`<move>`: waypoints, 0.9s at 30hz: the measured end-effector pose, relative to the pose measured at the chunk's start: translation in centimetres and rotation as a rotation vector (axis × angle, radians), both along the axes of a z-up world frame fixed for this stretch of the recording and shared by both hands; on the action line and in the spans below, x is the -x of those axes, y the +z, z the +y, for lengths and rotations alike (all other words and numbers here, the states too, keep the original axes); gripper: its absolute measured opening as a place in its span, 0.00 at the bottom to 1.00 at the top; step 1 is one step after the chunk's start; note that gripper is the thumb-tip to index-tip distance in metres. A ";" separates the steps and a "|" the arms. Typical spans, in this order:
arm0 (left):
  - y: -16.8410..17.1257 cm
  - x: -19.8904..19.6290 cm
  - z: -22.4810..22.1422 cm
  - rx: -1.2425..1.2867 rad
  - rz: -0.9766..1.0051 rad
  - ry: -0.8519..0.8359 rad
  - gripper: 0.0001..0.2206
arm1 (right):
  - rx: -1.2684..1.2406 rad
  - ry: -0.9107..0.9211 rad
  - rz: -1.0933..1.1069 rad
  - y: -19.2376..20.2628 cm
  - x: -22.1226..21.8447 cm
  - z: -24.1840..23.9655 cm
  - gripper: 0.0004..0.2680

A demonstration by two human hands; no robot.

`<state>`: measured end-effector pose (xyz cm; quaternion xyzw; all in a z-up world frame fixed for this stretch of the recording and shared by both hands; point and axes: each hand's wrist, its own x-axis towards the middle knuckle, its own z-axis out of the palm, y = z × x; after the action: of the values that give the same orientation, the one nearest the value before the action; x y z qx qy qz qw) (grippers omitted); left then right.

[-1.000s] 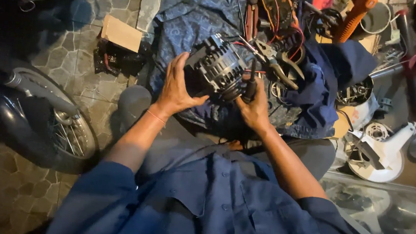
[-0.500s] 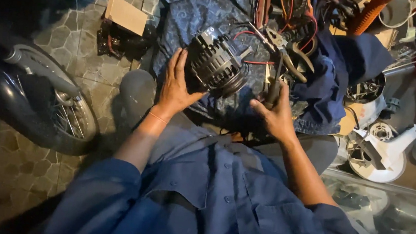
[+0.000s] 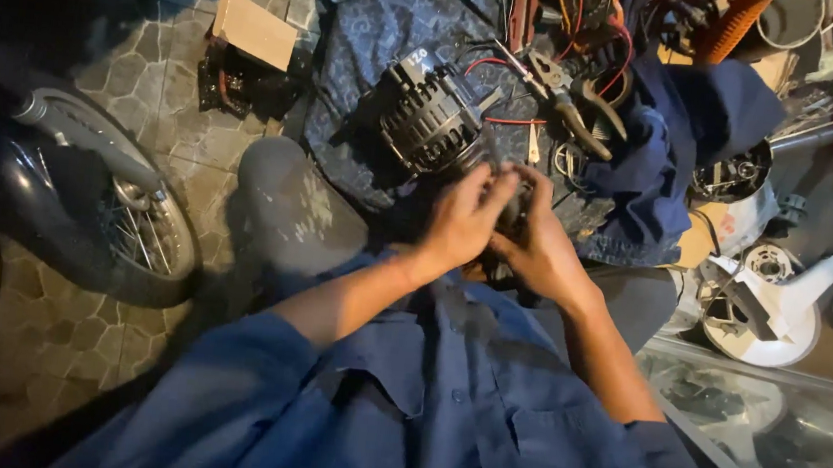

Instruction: Disassembling and inspecting an automotive alternator using hand tools like pliers and a screwdriver.

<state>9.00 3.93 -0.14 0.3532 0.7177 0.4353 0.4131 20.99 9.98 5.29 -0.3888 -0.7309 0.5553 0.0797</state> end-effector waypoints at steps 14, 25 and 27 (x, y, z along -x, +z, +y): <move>-5.4 -3.3 2.8 0.042 -0.828 0.335 0.18 | 0.078 0.149 -0.457 0.5 -6.9 2.4 0.24; -7.5 -3.2 3.6 0.091 -0.772 0.258 0.19 | -0.002 -0.207 -0.200 -6.8 -10.3 -0.7 0.10; -7.0 -3.2 3.9 0.069 -0.786 0.272 0.18 | -0.024 -0.210 -0.190 -6.6 -10.2 -0.6 0.11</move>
<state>12.21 7.79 -7.12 0.0482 0.5596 0.5633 0.6060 31.16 9.41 -1.31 -0.5131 -0.6970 0.4956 0.0726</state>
